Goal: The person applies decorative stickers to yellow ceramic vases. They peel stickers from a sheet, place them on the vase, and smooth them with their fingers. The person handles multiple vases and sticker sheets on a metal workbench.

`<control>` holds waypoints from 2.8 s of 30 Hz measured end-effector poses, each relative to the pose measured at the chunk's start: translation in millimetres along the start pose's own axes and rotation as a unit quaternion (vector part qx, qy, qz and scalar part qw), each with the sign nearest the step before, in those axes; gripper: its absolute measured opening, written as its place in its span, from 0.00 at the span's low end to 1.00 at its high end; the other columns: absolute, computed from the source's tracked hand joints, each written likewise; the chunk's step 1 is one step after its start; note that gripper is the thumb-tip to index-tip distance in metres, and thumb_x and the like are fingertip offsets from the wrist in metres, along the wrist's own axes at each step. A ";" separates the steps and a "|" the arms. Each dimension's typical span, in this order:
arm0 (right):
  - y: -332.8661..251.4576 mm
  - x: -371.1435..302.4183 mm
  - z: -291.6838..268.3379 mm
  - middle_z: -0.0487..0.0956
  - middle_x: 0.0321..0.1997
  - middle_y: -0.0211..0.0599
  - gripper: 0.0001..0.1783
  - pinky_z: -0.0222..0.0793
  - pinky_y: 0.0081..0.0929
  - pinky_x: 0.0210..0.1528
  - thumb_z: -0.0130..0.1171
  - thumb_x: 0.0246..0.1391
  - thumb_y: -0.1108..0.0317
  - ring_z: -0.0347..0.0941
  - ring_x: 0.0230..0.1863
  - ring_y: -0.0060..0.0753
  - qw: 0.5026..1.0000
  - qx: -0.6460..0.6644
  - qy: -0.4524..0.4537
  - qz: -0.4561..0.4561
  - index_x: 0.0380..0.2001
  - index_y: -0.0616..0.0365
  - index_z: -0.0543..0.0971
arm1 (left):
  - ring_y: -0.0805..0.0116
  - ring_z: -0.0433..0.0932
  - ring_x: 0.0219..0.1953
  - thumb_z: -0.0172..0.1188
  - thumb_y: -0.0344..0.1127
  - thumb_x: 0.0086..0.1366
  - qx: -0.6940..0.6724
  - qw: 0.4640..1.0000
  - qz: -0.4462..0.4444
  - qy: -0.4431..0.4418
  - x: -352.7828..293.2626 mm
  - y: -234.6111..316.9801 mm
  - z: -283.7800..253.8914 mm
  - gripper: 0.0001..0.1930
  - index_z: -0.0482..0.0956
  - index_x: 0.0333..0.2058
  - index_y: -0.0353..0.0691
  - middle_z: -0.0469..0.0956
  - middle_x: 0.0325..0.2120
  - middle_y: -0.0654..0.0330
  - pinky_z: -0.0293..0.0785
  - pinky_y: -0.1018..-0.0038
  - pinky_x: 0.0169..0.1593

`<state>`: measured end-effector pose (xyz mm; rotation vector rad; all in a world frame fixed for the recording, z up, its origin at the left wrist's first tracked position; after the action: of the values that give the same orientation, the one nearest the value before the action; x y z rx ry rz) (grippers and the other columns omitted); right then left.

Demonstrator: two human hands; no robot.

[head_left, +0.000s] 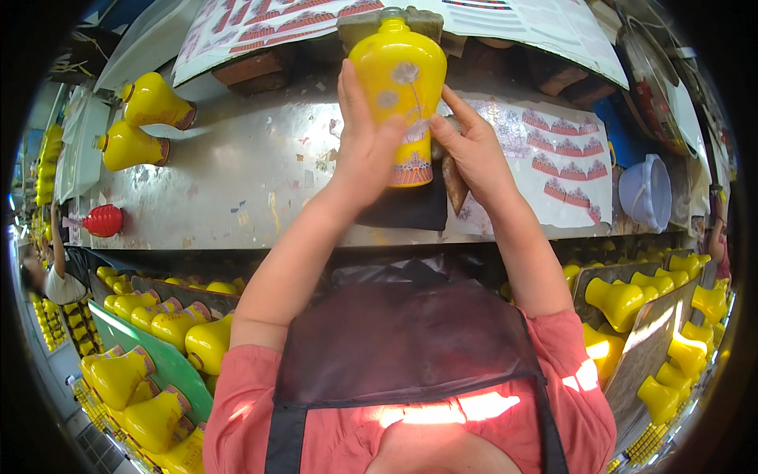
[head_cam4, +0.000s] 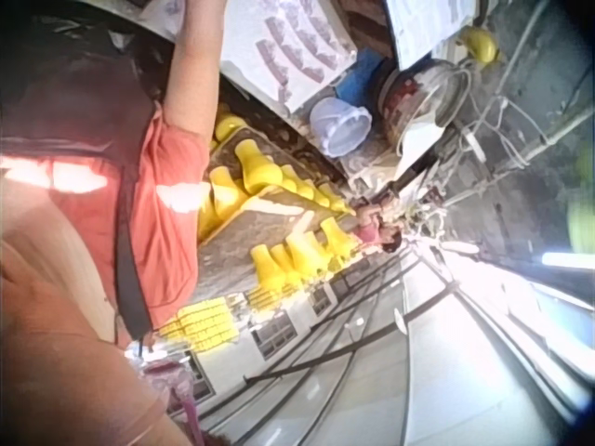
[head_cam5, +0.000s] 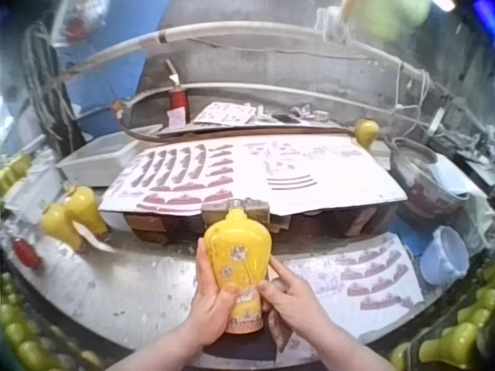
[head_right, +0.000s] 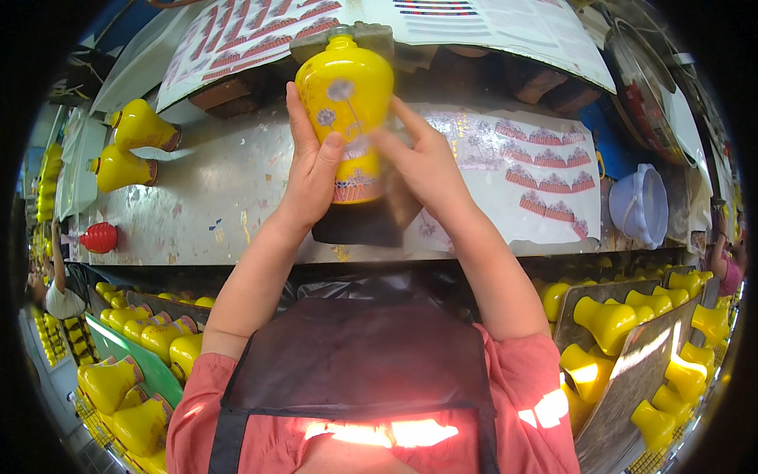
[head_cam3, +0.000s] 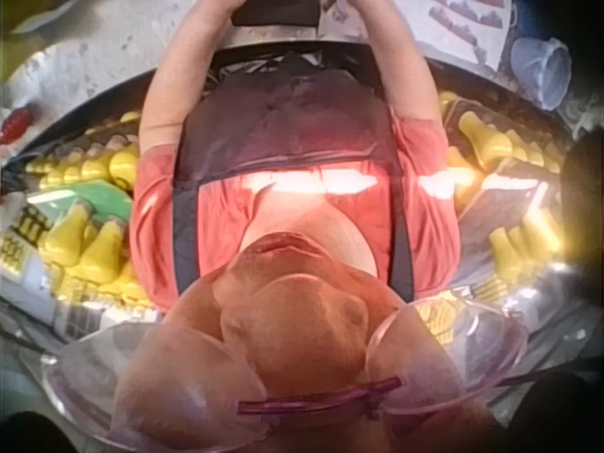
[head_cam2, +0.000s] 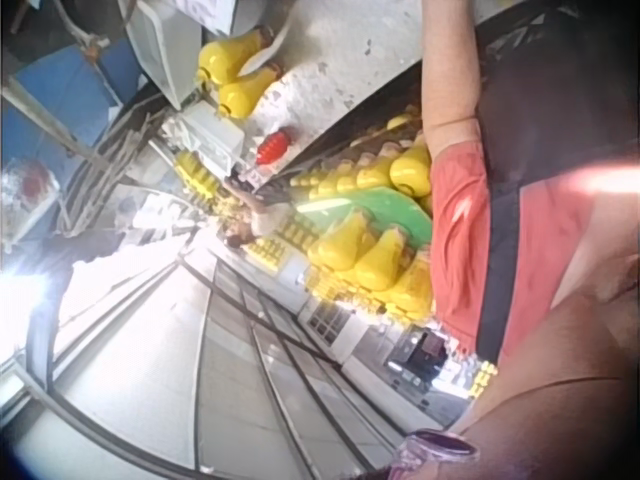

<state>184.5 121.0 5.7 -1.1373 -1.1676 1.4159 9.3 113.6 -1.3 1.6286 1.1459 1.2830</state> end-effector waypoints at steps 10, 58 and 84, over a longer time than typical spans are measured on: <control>-6.6 2.3 3.2 0.83 0.55 0.53 0.39 0.76 0.33 0.56 0.61 0.64 0.48 0.83 0.52 0.42 0.978 -0.201 -0.001 -0.051 0.71 0.58 0.67 | 0.38 0.44 0.77 0.52 0.38 0.71 -0.008 0.999 -0.031 0.009 0.1 0.3 0.7 0.47 0.29 0.77 0.38 0.36 0.76 0.37 0.46 0.58 0.77; -97.6 -10.4 21.3 0.85 0.42 0.40 0.16 0.80 0.30 0.42 0.71 0.56 0.72 0.85 0.40 0.39 0.775 -0.471 0.037 -0.419 0.47 0.59 0.80 | 0.37 0.44 0.77 0.72 0.38 0.57 0.045 0.998 -0.043 0.015 1.2 8.5 2.7 0.62 0.31 0.75 0.33 0.41 0.74 0.34 0.49 0.57 0.77; -79.6 -12.7 7.3 0.86 0.40 0.42 0.21 0.80 0.29 0.38 0.74 0.52 0.73 0.85 0.36 0.41 0.805 -0.443 0.014 -0.395 0.50 0.56 0.82 | 0.56 0.64 0.70 0.42 0.44 0.80 -0.302 0.947 -0.109 0.027 19.5 26.6 2.3 0.37 0.33 0.78 0.47 0.59 0.70 0.50 0.63 0.62 0.71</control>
<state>187.0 115.6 86.5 -1.0129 -2.0579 0.1551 18.5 123.6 28.8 0.9931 0.8199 1.3646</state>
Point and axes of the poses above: each hand's wrist, its own x-axis towards the middle knuckle, its own z-axis out of the palm, y = z × x, the point moved 3 cm from there along x, towards the middle knuckle
